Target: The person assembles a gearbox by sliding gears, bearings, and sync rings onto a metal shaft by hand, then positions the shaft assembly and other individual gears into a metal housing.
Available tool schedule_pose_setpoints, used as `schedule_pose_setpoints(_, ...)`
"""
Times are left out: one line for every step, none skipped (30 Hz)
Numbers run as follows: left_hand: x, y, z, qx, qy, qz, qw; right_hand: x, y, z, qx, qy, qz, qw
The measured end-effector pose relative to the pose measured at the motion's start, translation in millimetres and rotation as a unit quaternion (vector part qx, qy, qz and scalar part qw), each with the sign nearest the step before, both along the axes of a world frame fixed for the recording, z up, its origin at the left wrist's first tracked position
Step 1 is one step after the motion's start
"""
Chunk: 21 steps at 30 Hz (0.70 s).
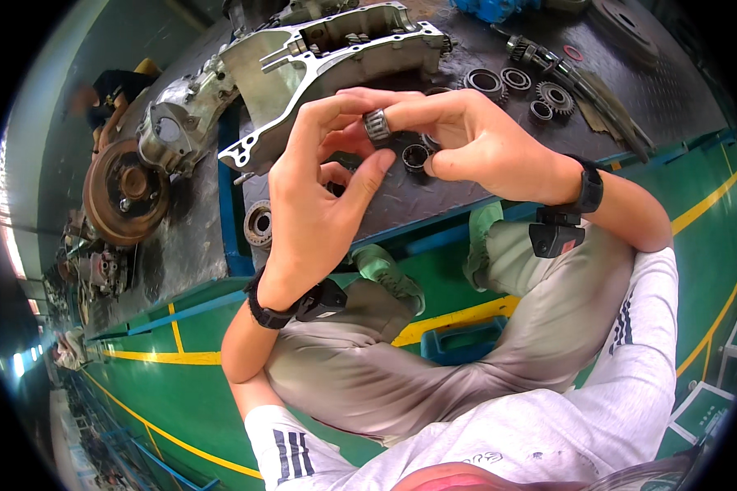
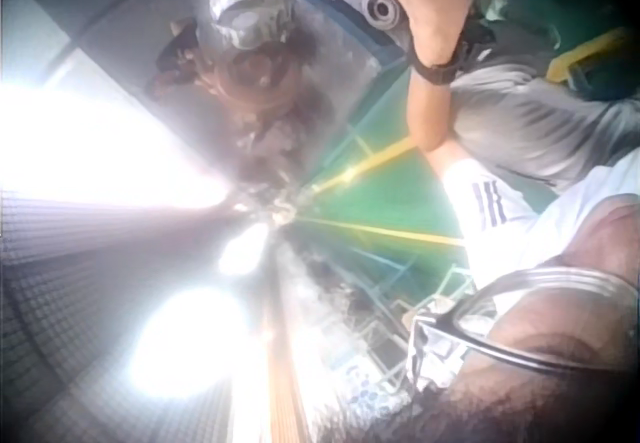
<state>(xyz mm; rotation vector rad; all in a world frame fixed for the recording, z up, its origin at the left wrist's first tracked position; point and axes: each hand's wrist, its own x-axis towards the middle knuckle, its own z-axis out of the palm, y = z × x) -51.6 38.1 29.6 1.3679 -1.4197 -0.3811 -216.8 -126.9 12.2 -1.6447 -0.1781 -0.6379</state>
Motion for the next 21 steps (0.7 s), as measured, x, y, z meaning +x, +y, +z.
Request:
schedule_pose_setpoints(-0.1,0.2,-0.6,0.006,0.005,0.005,1.0,-0.9,-1.3,-0.2,0.044,0.04,0.047,0.997)
schedule_pose_setpoints(-0.8,0.2,-1.1,0.012,0.009,0.01,1.0,-2.2,-1.1,-2.5,0.061,0.055,0.055,0.995)
schedule_pose_setpoints(-2.7,1.1,-0.4,0.019,0.003,0.019,1.0,-3.6,-2.1,-4.2,0.076,0.07,0.062,0.993)
schedule_pose_setpoints(-3.3,1.9,0.3,0.022,0.004,0.017,1.0,-4.1,-3.4,-4.9,0.08,0.07,0.06,0.993)
schedule_pose_setpoints(-2.9,2.8,0.9,0.036,0.032,0.015,0.999,-3.7,-5.6,-4.4,0.035,0.052,0.056,0.996)
schedule_pose_setpoints(-2.8,3.3,0.6,0.049,0.06,0.013,0.997,-4.0,-6.8,-5.0,-0.011,0.033,0.053,0.998)
schedule_pose_setpoints(-3.0,2.6,0.1,0.046,0.053,0.013,0.997,-5.1,-7.9,-6.6,-0.004,0.027,0.044,0.999)
schedule_pose_setpoints(-2.8,2.2,-0.1,0.047,0.053,0.011,0.997,-5.4,-8.9,-7.1,-0.003,0.027,0.041,0.999)
schedule_pose_setpoints(-2.2,2.0,0.1,0.05,0.049,0.01,0.998,-5.2,-9.9,-7.2,-0.088,-0.004,-0.008,0.996)
schedule_pose_setpoints(-1.1,2.4,0.8,0.053,0.044,0.01,0.998,-4.4,-10.6,-6.9,-0.171,-0.035,-0.056,0.983)
schedule_pose_setpoints(0.2,2.4,0.0,0.054,0.044,0.01,0.998,-4.5,-11.6,-5.6,-0.17,-0.035,-0.056,0.983)
schedule_pose_setpoints(1.8,2.5,-1.8,0.051,0.021,0.013,0.998,-5.3,-13.0,-3.2,-0.207,-0.043,-0.082,0.974)
schedule_pose_setpoints(2.4,2.0,-3.7,0.046,0.001,0.016,0.999,-6.9,-14.3,-0.9,-0.245,-0.049,-0.108,0.962)
schedule_pose_setpoints(1.7,1.8,-3.3,0.046,0.003,0.015,0.999,-8.5,-15.0,1.5,-0.245,-0.047,-0.108,0.962)
schedule_pose_setpoints(0.3,2.0,-1.7,0.053,-0.002,0.015,0.998,-10.2,-15.7,3.6,-0.253,-0.044,-0.112,0.96)
schedule_pose_setpoints(-0.6,2.5,-0.3,0.061,-0.009,0.014,0.998,-11.0,-15.7,5.1,-0.261,-0.042,-0.117,0.957)
schedule_pose_setpoints(0.6,2.5,-0.2,0.061,-0.008,0.014,0.998,-10.6,-15.2,5.3,-0.261,-0.041,-0.117,0.957)
schedule_pose_setpoints(3.0,2.4,-0.4,0.072,-0.007,-0.003,0.997,-9.5,-14.4,5.4,-0.256,-0.049,-0.116,0.958)
schedule_pose_setpoints(4.8,2.2,-0.4,0.084,-0.007,-0.019,0.996,-8.1,-13.3,5.8,-0.25,-0.058,-0.114,0.96)
schedule_pose_setpoints(4.0,0.8,-1.4,0.084,-0.008,-0.019,0.996,-7.2,-11.8,6.5,-0.25,-0.059,-0.114,0.96)
schedule_pose_setpoints(2.0,-1.1,-2.8,0.041,-0.016,-0.01,0.999,-6.7,-9.8,7.4,-0.229,-0.06,-0.112,0.965)
